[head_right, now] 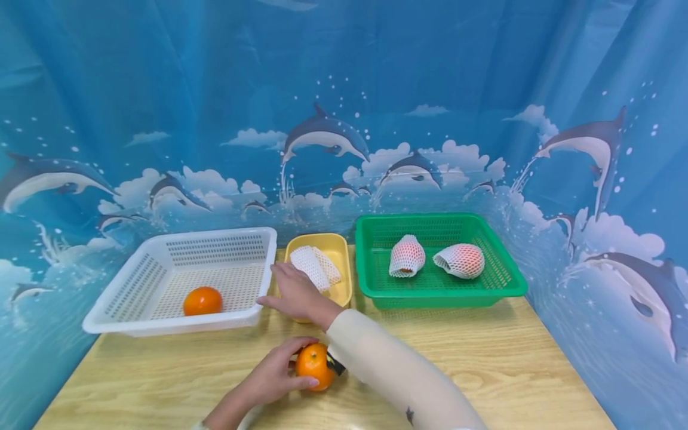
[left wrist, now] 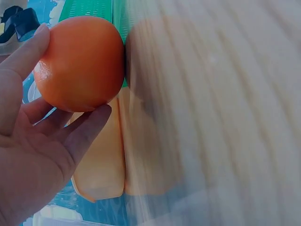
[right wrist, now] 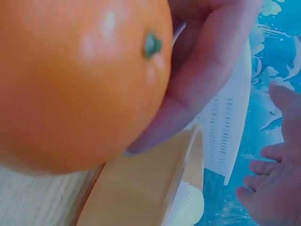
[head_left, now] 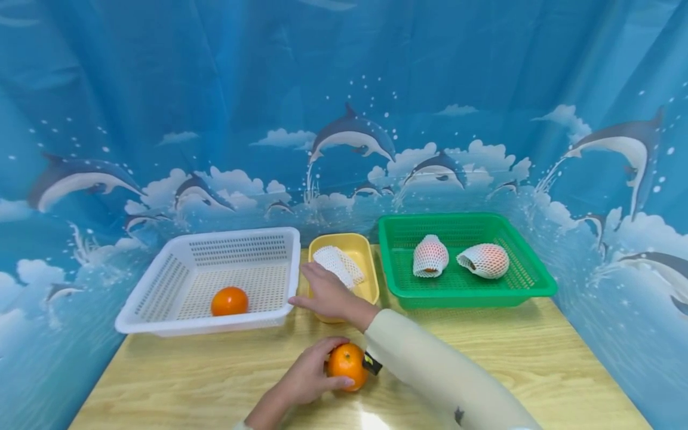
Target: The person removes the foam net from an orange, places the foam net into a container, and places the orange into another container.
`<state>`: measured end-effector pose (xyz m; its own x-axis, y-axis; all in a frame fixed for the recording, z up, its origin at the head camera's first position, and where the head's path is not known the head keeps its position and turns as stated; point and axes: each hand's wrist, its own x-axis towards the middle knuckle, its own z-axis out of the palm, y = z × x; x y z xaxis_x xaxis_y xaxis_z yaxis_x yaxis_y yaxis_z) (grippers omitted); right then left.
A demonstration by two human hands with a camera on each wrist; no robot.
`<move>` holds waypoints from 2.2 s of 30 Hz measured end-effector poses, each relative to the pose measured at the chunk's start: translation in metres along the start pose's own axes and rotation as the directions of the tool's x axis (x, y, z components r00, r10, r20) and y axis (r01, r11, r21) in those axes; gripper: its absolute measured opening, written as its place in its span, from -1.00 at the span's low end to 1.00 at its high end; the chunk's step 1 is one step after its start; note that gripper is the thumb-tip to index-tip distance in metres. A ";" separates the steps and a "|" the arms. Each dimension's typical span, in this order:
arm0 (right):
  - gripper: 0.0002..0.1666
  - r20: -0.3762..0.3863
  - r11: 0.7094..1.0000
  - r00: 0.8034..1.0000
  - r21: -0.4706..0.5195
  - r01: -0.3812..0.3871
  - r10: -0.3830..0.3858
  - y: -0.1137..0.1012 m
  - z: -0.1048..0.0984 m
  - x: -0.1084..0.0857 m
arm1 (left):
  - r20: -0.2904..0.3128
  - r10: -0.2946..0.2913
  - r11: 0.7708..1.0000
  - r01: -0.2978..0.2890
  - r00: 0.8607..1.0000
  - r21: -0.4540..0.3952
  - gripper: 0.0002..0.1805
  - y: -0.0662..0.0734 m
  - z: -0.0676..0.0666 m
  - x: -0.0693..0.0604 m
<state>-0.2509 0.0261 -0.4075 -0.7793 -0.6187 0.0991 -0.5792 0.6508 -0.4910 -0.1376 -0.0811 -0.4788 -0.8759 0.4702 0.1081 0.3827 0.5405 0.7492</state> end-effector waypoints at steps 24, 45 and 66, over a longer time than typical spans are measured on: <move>-0.04 0.092 0.994 0.995 -0.106 0.037 -0.027 0.002 0.011 0.006 | 0.167 0.078 0.990 -0.056 0.983 -0.131 -0.25 -0.004 -0.008 -0.005; -0.07 0.137 0.985 0.991 -0.170 0.009 0.015 -0.004 0.007 0.009 | 0.247 0.104 0.948 -0.021 0.963 -0.319 -0.37 -0.007 -0.116 -0.036; -0.20 0.044 0.937 0.999 -0.349 0.023 -0.008 -0.014 0.011 0.015 | -0.348 -0.416 0.907 0.408 0.840 -0.099 -0.04 -0.028 -0.207 -0.040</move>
<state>-0.2521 0.0030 -0.4085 -0.7636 -0.6425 0.0645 -0.6436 0.7493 -0.1557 -0.1739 -0.2589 -0.3688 -0.9974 -0.0724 0.0065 -0.0394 0.6134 0.7888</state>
